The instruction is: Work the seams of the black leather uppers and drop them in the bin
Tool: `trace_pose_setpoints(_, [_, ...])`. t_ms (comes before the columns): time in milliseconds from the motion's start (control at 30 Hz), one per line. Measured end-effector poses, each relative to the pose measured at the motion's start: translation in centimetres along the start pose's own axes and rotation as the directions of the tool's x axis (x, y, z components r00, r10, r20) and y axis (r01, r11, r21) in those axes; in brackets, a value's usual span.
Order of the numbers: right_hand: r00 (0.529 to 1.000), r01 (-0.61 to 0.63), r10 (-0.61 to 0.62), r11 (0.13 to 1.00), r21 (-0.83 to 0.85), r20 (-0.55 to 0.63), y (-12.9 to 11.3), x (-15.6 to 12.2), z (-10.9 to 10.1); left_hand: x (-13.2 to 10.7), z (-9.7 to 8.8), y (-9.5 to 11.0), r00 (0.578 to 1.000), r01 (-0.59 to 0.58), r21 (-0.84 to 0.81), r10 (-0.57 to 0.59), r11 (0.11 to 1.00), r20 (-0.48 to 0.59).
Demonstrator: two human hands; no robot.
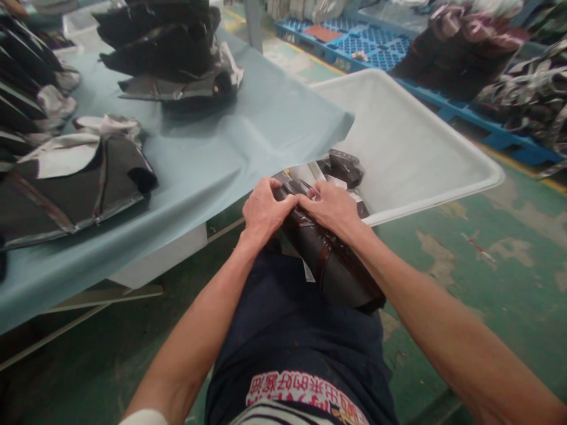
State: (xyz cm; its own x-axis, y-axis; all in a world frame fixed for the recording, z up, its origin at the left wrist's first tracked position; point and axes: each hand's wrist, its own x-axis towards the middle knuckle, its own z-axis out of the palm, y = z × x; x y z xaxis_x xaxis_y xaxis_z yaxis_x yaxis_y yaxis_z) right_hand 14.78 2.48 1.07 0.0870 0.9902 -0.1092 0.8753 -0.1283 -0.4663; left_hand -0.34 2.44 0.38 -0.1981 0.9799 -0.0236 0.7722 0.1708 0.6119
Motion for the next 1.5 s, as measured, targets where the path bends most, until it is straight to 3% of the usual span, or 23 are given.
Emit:
trace_pose_setpoints(200, [0.999, 0.032, -0.032, 0.999, -0.007, -0.023, 0.1, -0.1, -0.1, 1.0, 2.2, -1.5, 0.987, -0.066, -0.286, 0.020, 0.956, -0.161])
trace_pose_setpoints(467, [0.994, 0.087, -0.095, 0.988, -0.129, -0.056, -0.4, -0.1, -0.8, 1.5, 3.0, -3.4, 0.992, -0.106, -0.461, 0.063, 0.881, -0.109])
trace_pose_setpoints(700, [0.994, 0.093, -0.099, 0.987, -0.135, -0.040, -1.4, 1.1, -0.4, 1.0, 3.1, -3.0, 0.994, -0.066, -0.438, 0.022, 0.897, -0.105])
trace_pose_setpoints(833, [0.996, 0.082, -0.083, 0.996, -0.034, -0.024, -1.1, 2.0, 0.3, 0.8, 2.8, -2.7, 0.996, -0.058, -0.419, 0.022, 0.906, -0.091])
trace_pose_setpoints(967, [0.998, 0.035, -0.037, 0.999, 0.039, 0.059, -0.9, 2.5, 0.3, 0.9, 1.4, -2.2, 0.998, -0.022, -0.236, 0.007, 0.972, -0.064])
trace_pose_setpoints(1067, [0.999, 0.009, -0.011, 0.999, 0.049, 0.034, -1.2, 2.3, 0.1, 1.4, 0.1, -1.9, 0.998, -0.053, -0.065, 0.051, 0.996, -0.033])
trace_pose_setpoints(1133, [1.000, -0.011, 0.010, 0.999, 0.047, 0.021, -1.5, 2.1, 0.0, 1.8, -0.4, -1.8, 0.995, -0.102, -0.037, 0.102, 0.994, 0.000])
trace_pose_setpoints(1267, [1.000, -0.005, 0.004, 0.999, 0.039, 0.022, -1.6, 2.1, 0.2, 2.2, -0.2, -2.3, 0.992, -0.118, -0.108, 0.121, 0.987, 0.024])
trace_pose_setpoints(1500, [0.985, 0.140, -0.134, 0.989, 0.050, -0.104, -0.4, 2.0, 1.4, 1.6, 1.9, -3.4, 0.991, -0.133, -0.333, 0.119, 0.933, -0.063])
